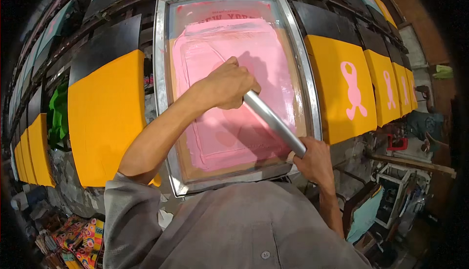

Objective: Manually applying ink to a screen printing frame and transferring the design to fabric, then preparing more ink.

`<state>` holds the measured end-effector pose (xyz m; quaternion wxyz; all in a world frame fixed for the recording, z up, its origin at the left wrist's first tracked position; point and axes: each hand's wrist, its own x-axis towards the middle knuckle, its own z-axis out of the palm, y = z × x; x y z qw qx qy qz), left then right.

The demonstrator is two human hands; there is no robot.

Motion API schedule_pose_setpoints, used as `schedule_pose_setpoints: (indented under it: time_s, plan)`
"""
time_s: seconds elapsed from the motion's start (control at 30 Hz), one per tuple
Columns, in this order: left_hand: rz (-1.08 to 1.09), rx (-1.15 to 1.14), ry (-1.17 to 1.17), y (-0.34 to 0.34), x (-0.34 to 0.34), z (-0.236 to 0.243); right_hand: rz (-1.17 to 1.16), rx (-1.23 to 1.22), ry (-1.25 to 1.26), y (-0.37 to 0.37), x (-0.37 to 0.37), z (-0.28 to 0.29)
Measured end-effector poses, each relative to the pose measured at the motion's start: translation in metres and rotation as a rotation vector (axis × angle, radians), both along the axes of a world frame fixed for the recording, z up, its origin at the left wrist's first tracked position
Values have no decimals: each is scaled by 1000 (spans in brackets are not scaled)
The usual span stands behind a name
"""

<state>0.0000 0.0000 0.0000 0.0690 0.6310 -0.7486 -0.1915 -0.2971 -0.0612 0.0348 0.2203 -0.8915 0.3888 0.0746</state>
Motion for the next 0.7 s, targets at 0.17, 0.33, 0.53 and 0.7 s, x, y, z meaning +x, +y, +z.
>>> schedule_pose_setpoints:
  time_s: [0.17, 0.33, 0.53, 0.7]
  plan:
    - [93, 35, 67, 46, 22, 26, 134, 74, -14, 5, 27, 14]
    - [318, -173, 78, 77, 64, 53, 388, -112, -116, -43, 94, 15]
    - [531, -278, -11, 52, 104, 32, 583, -184, -341, -129, 174, -2]
    - [588, -349, -120, 38, 92, -8, 569, -297, -299, -139, 194, -36]
